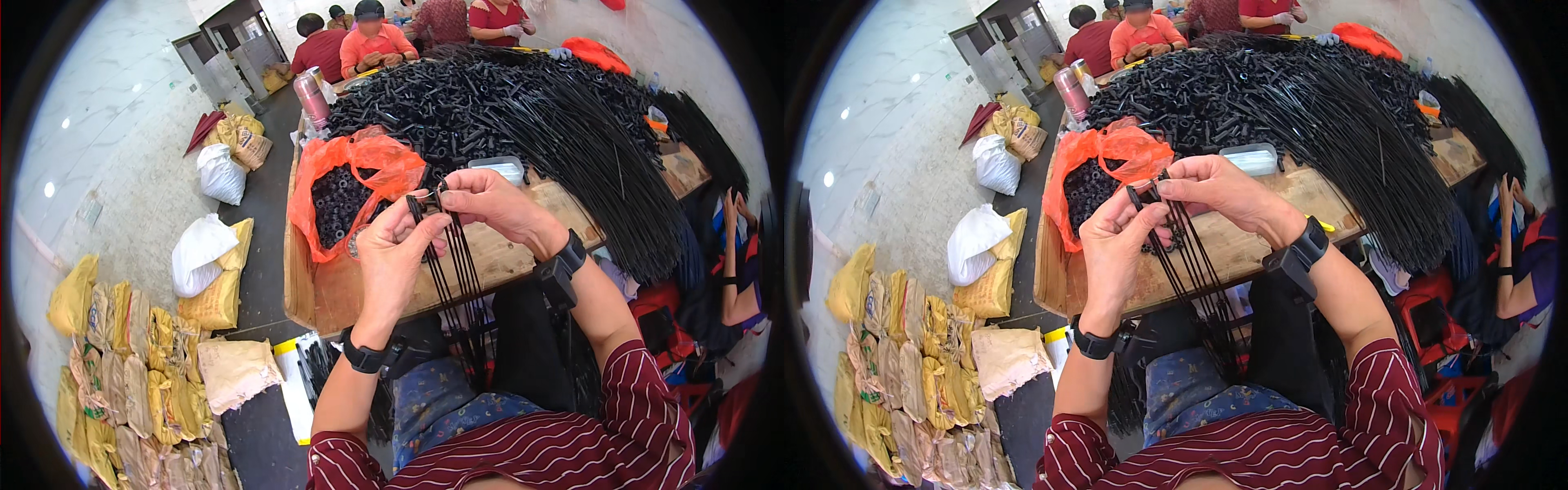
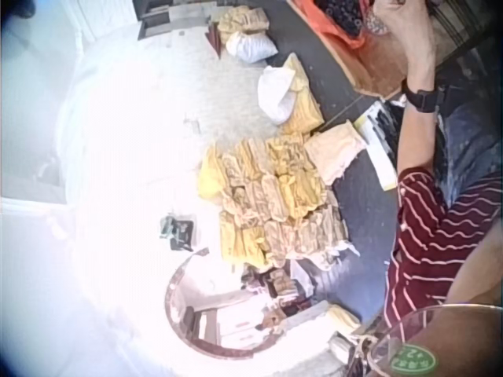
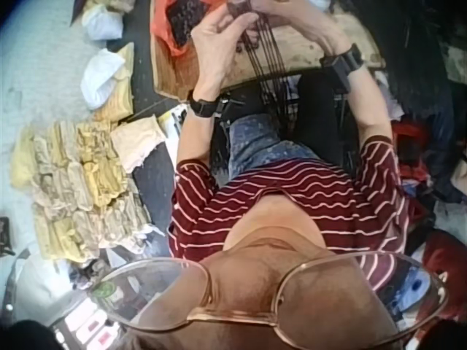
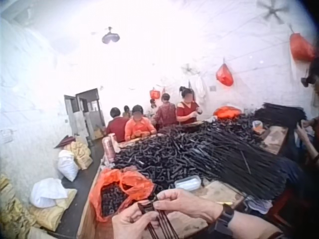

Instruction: The person threads small plastic rings onto a bundle of zip ties, trims the ends with shears, and slides the rings down the bundle. This process is repeated with a new set of zip ties.

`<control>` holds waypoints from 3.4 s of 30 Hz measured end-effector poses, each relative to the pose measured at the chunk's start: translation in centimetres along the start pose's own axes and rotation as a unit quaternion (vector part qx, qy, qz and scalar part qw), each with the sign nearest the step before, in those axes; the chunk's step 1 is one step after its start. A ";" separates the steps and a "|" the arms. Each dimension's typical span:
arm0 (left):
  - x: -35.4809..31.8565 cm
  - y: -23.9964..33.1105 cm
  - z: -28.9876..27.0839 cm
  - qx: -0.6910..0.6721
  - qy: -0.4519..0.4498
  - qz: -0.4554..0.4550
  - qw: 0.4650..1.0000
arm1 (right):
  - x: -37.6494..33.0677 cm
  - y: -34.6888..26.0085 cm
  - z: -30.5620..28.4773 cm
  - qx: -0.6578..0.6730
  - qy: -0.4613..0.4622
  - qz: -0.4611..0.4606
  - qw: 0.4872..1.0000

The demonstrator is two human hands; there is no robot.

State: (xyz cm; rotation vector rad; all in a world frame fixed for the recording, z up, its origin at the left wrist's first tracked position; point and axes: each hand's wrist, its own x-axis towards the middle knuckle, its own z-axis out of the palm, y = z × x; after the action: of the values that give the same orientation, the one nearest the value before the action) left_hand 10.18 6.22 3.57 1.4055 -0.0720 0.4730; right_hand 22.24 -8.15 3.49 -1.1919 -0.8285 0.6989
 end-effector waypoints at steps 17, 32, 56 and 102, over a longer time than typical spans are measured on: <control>0.1 0.5 1.4 0.040 -0.023 0.010 0.999 | -1.0 0.0 1.7 0.085 0.080 -0.040 0.992; 0.9 -1.5 2.6 -0.053 0.075 0.053 0.994 | -0.8 0.8 3.8 -0.030 0.227 -0.147 0.962; -0.9 -9.3 -7.3 0.429 0.089 -0.017 0.899 | -4.6 0.1 -2.0 0.054 0.275 -0.138 0.950; 3.9 -1.7 0.6 0.038 -0.026 0.119 0.992 | -1.3 0.6 1.2 0.039 0.057 -0.012 0.998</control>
State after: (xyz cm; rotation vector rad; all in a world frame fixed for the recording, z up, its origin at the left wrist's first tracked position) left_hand 14.49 6.54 3.38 1.4926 -0.2685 0.6405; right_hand 20.54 -8.44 2.85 -1.1390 -0.7135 0.6311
